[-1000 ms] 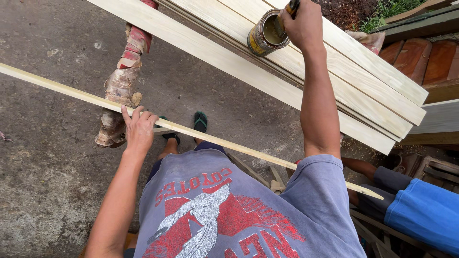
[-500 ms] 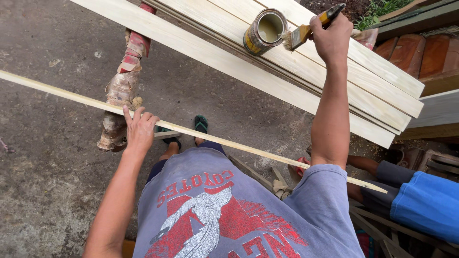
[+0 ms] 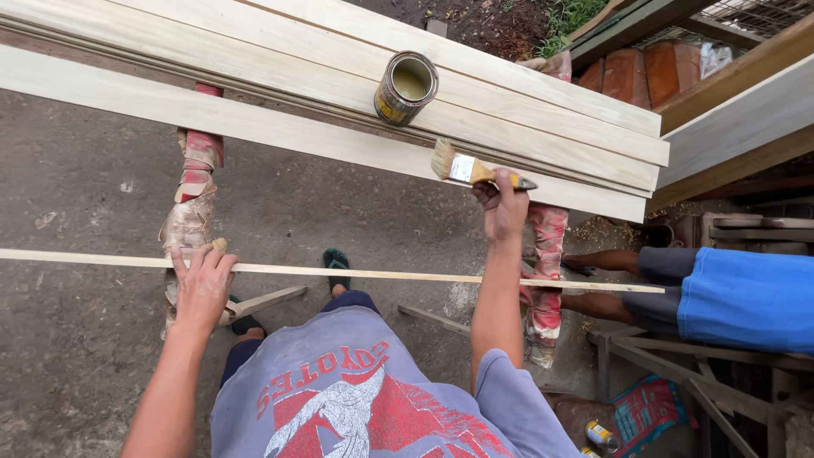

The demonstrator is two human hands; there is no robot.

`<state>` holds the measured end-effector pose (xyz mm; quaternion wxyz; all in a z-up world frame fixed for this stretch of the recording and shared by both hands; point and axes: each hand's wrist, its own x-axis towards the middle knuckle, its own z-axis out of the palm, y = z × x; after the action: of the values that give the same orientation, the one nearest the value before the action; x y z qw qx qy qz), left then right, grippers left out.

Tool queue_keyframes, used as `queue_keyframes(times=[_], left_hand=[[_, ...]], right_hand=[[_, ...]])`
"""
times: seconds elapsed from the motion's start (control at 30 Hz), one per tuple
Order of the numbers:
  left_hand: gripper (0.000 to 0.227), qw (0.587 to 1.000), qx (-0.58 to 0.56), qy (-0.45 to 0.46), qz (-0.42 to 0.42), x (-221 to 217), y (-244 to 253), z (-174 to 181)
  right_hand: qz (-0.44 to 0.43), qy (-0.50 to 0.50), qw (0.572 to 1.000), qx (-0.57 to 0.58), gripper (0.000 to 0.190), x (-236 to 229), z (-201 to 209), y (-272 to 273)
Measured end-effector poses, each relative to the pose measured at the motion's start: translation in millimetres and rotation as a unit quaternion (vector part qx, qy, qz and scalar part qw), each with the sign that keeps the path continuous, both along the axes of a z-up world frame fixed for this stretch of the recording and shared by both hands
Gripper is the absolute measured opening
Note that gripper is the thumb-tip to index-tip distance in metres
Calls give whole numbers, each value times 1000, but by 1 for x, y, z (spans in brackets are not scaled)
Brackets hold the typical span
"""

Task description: The person applies a light-colored finish to a long wooden plank using a paintbrush. They repeatedly dip the brush into a can held in the left hand and stroke the plank from one end to the other, covering the surface evenly.

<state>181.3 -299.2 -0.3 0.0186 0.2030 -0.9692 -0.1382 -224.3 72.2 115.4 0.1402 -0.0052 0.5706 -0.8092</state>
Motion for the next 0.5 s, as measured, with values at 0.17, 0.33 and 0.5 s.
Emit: queue_keyframes(times=[0.17, 0.33, 0.5], left_hand=[[30, 997, -22, -21, -74, 33, -62, -19], [21, 991, -49, 14, -121, 78, -160, -27], [9, 985, -24, 33, -166, 128, -215, -42]], right_hand=[[-59, -26, 998, -6, 24, 110, -33, 12], [-193, -10, 981, 16, 26, 226, -47, 6], [-353, 6, 927, 125, 22, 330, -63, -17]])
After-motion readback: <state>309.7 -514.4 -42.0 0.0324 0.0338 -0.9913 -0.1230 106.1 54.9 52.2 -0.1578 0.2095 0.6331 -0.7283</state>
